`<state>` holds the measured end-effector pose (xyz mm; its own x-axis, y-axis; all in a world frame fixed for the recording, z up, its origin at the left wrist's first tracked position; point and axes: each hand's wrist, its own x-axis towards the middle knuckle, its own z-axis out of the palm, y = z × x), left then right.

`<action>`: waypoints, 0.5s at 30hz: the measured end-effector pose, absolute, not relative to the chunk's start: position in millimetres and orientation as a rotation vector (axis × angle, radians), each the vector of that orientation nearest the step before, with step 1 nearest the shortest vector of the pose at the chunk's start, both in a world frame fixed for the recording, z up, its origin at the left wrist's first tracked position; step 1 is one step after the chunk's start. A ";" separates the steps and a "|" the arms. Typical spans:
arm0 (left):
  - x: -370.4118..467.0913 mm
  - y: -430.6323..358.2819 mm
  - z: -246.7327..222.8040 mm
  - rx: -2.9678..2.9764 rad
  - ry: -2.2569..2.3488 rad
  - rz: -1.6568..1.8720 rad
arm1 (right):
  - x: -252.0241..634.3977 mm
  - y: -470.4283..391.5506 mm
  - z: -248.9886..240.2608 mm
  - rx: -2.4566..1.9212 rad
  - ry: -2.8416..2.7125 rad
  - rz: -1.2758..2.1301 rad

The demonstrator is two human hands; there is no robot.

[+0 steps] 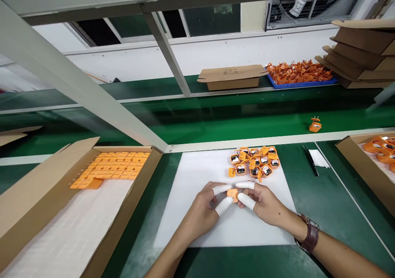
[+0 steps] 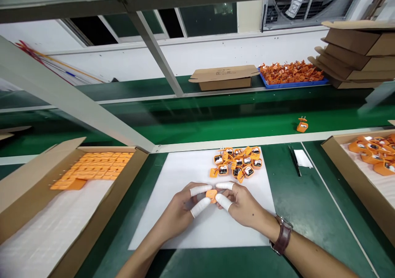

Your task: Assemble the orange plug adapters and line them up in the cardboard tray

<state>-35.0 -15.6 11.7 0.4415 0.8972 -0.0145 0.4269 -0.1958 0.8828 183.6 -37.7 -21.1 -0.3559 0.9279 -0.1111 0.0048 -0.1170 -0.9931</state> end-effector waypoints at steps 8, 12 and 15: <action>-27.3 -22.6 3.7 1.335 0.882 0.724 | 180.7 -37.3 -24.1 -1.031 -1.317 1.676; -25.4 -24.2 2.7 1.211 0.859 0.739 | 178.2 -37.2 -20.7 -1.047 -1.282 1.659; -25.7 -23.7 5.4 1.209 0.881 0.728 | 176.4 -37.9 -17.7 -1.034 -1.328 1.618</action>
<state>-25.7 -23.7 5.4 0.4840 0.8564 -0.1799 -0.0153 0.2138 0.9767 176.4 -37.9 -17.7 -0.3599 0.9267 -0.1082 -0.0742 -0.1440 -0.9868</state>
